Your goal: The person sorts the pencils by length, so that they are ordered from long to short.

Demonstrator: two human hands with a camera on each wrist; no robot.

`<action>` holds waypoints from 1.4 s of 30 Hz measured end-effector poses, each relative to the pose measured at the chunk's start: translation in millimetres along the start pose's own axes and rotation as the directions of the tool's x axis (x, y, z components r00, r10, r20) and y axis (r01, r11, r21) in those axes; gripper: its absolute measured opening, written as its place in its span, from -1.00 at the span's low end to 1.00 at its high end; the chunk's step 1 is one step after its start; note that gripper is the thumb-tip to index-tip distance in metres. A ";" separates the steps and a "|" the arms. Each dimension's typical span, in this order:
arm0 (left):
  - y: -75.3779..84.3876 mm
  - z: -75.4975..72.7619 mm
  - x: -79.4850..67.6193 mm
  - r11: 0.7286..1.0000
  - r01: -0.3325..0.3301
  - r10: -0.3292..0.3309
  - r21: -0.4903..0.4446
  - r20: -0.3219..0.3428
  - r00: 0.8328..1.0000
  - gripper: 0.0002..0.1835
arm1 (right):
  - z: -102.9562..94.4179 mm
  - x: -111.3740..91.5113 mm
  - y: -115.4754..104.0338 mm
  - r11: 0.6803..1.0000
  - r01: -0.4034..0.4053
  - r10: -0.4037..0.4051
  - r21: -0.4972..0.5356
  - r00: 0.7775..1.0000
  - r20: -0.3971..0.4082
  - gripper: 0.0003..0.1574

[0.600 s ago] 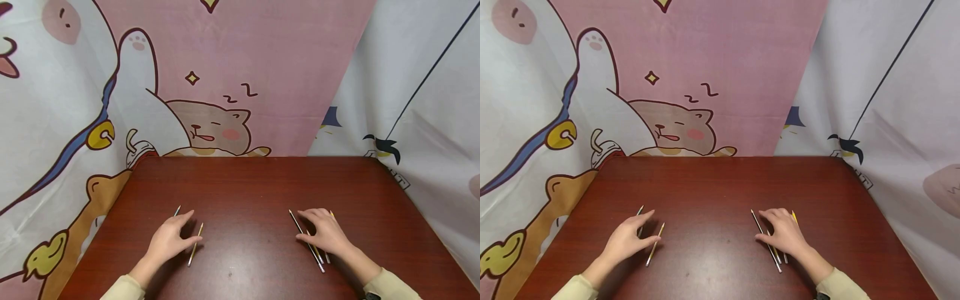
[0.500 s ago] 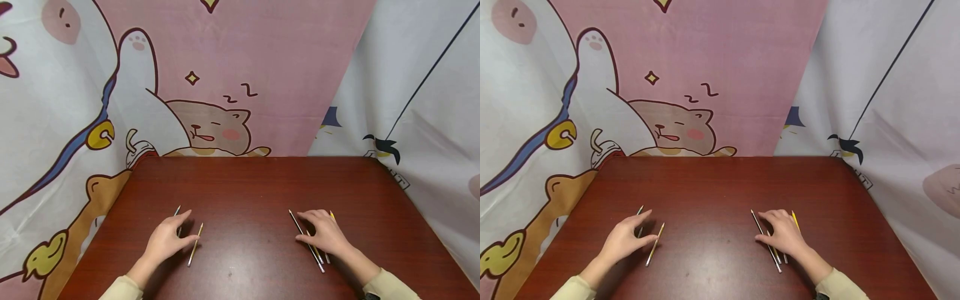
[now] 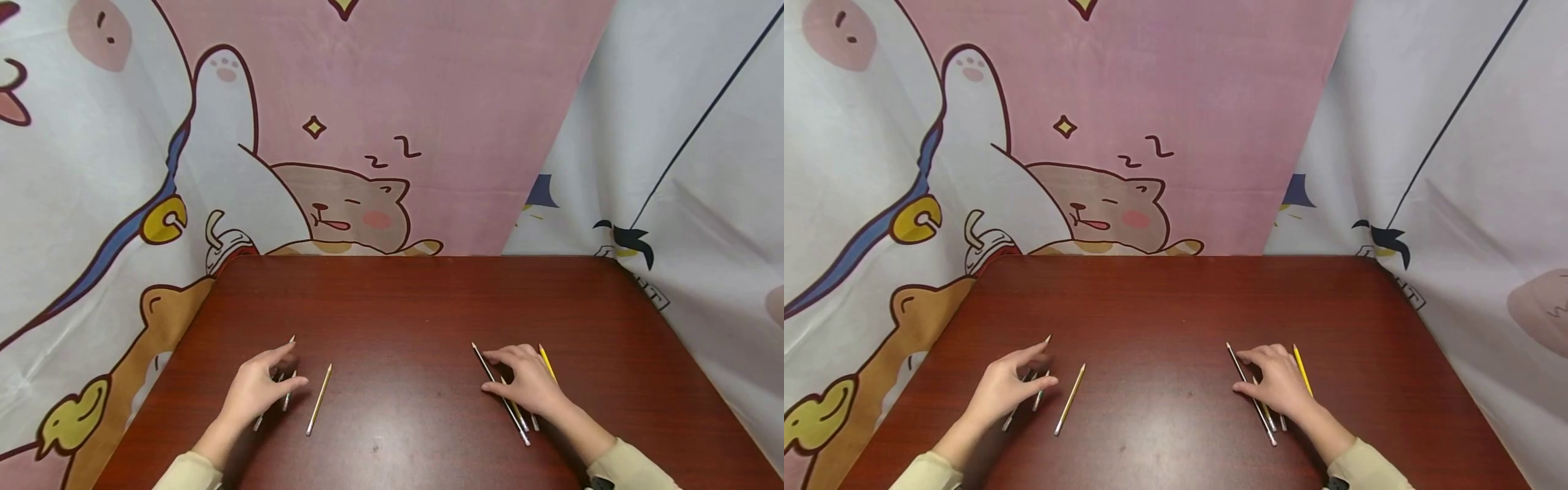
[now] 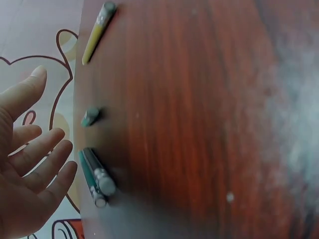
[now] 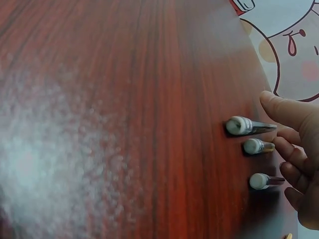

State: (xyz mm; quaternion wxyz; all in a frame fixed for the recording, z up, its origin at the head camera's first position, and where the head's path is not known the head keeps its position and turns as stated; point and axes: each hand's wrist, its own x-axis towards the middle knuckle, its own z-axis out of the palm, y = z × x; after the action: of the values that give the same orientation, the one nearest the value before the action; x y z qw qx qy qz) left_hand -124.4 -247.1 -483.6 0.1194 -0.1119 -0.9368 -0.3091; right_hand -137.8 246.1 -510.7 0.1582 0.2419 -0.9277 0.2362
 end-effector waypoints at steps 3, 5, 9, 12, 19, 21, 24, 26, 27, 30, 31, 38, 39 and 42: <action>-4.8 -2.0 1.0 1.000 0.007 -0.007 0.006 -0.005 1.000 -0.26 | 2.7 0.0 0.9 1.000 -0.006 0.006 0.013 1.000 -0.009 -0.36; -8.2 -3.3 1.5 1.000 0.013 -0.013 0.016 -0.011 1.000 -0.28 | 4.3 -0.1 1.1 1.000 -0.015 0.015 0.016 1.000 -0.010 -0.38; -14.6 -6.8 1.4 0.999 0.047 -0.047 0.000 -0.013 0.999 -0.30 | 5.9 0.5 0.7 0.999 -0.036 0.036 0.001 0.999 -0.006 -0.40; -19.3 -9.1 1.0 0.996 0.086 -0.086 -0.021 -0.005 0.996 -0.30 | 6.4 1.6 0.2 0.999 -0.050 0.050 -0.017 0.999 -0.003 -0.41; -31.4 -10.1 1.8 0.994 0.107 -0.108 -0.019 -0.011 0.994 -0.33 | 8.7 3.5 -0.4 0.997 -0.071 0.071 -0.022 0.998 -0.003 -0.42; -34.5 -10.0 2.1 0.994 0.111 -0.111 -0.022 -0.008 0.994 -0.35 | 9.5 3.5 -0.7 0.997 -0.071 0.071 -0.021 0.997 -0.009 -0.43; -38.3 -9.7 2.7 0.992 0.124 -0.124 -0.028 0.003 0.992 -0.38 | 10.9 3.3 -1.1 0.997 -0.070 0.069 -0.022 0.997 -0.018 -0.44; -40.4 -9.4 3.5 0.991 0.131 -0.130 -0.030 0.013 0.991 -0.40 | 11.6 3.5 -1.4 0.997 -0.072 0.071 -0.027 0.997 -0.022 -0.44; -41.4 -9.3 3.7 0.991 0.132 -0.131 -0.032 0.019 0.991 -0.42 | 11.9 3.7 -1.8 0.997 -0.074 0.074 -0.031 0.997 -0.022 -0.45; -43.6 -8.3 4.7 0.990 0.138 -0.136 -0.040 0.032 0.990 -0.46 | 11.9 5.0 -3.0 0.995 -0.095 0.094 -0.032 0.995 -0.015 -0.46; -44.4 -8.0 5.0 0.989 0.139 -0.138 -0.041 0.037 0.990 -0.47 | 12.1 5.5 -3.3 0.994 -0.101 0.101 -0.031 0.995 -0.012 -0.47; -49.0 -7.3 6.9 0.990 0.131 -0.128 -0.044 0.057 0.990 -0.53 | 15.6 7.2 -4.2 0.992 -0.122 0.121 -0.035 0.992 -0.028 -0.49; -49.5 -7.3 7.2 0.991 0.130 -0.127 -0.043 0.060 0.990 -0.53 | 16.3 7.4 -3.9 0.992 -0.120 0.119 -0.036 0.992 -0.036 -0.50; -50.3 -7.3 7.9 0.991 0.130 -0.127 -0.037 0.068 0.990 -0.55 | 18.1 8.1 -3.3 0.993 -0.112 0.110 -0.045 0.992 -0.059 -0.52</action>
State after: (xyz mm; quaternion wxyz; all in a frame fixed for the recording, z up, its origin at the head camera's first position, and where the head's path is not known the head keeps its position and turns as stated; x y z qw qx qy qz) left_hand -145.0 -289.9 -503.4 0.0661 -0.0640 -0.9390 -0.3314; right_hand -146.1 231.2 -521.4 0.1767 0.1793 -0.9403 0.2291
